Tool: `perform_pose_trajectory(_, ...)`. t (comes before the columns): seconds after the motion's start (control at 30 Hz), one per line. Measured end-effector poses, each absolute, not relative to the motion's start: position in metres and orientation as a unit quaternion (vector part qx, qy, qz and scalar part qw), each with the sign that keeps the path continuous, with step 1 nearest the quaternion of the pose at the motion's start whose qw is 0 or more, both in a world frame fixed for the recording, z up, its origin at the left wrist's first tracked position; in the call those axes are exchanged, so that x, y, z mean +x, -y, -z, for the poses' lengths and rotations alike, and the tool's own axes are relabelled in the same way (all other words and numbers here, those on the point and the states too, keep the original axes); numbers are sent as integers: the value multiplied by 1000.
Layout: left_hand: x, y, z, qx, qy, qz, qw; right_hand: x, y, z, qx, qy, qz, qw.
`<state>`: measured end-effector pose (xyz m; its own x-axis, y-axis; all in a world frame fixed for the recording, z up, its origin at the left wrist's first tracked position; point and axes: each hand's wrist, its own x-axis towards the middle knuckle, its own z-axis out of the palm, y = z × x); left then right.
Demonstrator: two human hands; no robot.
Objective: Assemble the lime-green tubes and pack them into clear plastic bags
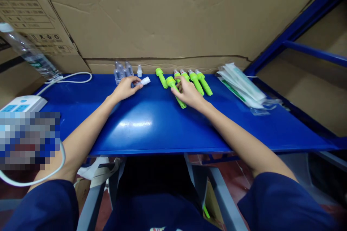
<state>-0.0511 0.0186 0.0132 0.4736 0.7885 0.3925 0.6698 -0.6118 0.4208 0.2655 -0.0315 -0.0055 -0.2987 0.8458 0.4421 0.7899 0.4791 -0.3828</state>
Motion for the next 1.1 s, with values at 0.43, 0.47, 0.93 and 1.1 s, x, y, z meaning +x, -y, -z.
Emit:
perform_pose_trajectory(0.43, -45, -11, -21, 887, -360, -269, 109, 264, 34, -2, -524, 816, 64, 236)
perform_pose_trajectory(0.47, -45, -12, -20, 892, -353, -264, 103, 264, 34, -2, -523, 818, 64, 233)
perform_pose_trajectory(0.93, -37, -6, -21, 927, -302, -222, 10, 253, 45, -2, -474, 843, 78, 243)
perform_pose_trajectory(1.1, -29, 4, -23, 927, -311, -211, -9, 253, 47, -3, -458, 851, 78, 245)
